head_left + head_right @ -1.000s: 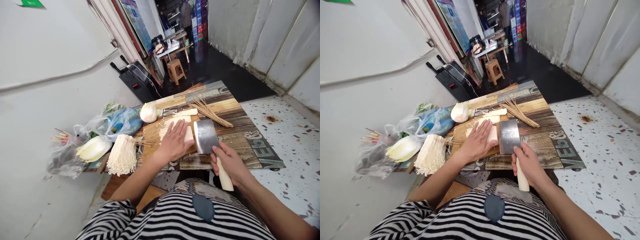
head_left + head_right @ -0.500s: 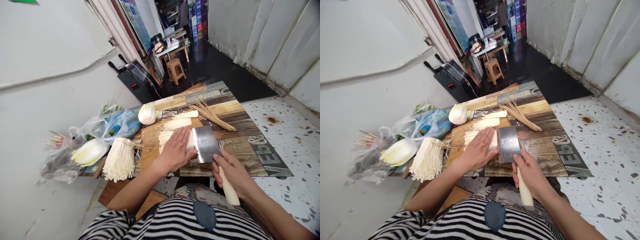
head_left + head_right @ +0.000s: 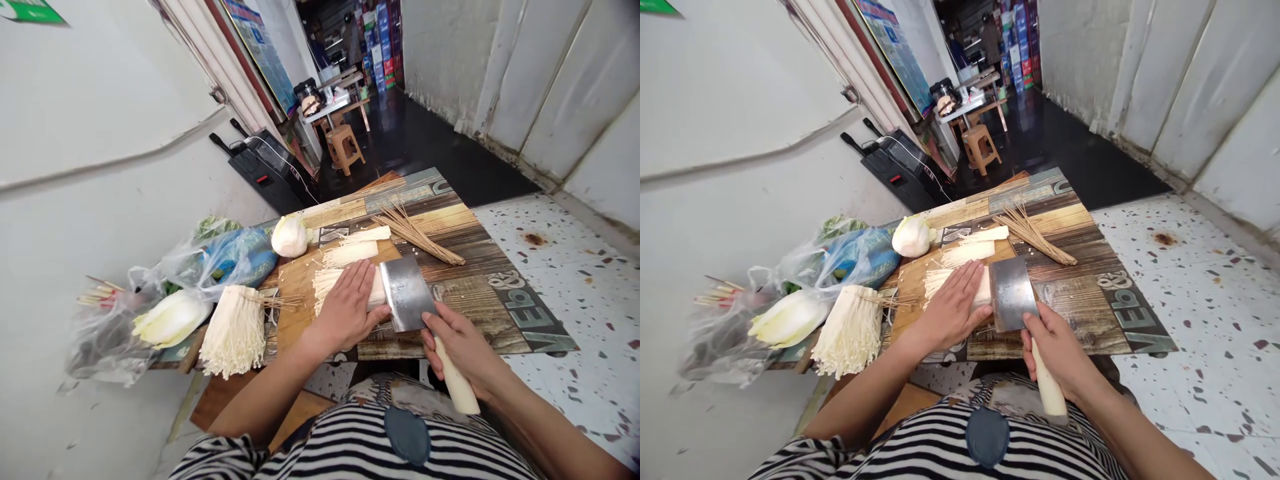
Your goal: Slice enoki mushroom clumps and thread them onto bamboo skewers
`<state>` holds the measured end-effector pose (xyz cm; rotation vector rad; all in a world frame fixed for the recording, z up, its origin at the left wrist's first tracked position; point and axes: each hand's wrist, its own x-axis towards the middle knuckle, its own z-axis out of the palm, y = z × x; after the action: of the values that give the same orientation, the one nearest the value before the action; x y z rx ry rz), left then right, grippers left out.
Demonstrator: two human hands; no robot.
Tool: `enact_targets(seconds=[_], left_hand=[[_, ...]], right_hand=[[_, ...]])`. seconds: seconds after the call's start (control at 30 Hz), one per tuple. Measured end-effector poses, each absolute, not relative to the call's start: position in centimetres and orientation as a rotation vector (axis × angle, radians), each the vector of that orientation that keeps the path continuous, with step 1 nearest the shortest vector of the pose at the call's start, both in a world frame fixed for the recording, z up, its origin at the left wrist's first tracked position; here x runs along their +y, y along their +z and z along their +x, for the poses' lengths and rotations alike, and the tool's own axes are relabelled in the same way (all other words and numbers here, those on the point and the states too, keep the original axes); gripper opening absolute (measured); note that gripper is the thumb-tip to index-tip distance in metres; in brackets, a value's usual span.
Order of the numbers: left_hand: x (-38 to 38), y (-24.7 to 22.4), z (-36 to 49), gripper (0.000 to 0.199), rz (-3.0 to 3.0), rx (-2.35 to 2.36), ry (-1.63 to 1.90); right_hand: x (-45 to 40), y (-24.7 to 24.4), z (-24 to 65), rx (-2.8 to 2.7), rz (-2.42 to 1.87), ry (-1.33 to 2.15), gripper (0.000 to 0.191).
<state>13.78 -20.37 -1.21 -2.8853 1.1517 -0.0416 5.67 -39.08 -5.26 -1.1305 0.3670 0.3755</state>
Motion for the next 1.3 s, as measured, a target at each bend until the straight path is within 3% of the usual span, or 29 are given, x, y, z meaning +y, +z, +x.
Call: enact_targets(seconds=[1.3], left_hand=[[-19.7, -1.9, 14.4, 0.069, -2.943, 1.228, 0.008]], right_hand=[[-37.0, -3.1, 6.5, 0.448, -1.241, 0.395, 0.025]])
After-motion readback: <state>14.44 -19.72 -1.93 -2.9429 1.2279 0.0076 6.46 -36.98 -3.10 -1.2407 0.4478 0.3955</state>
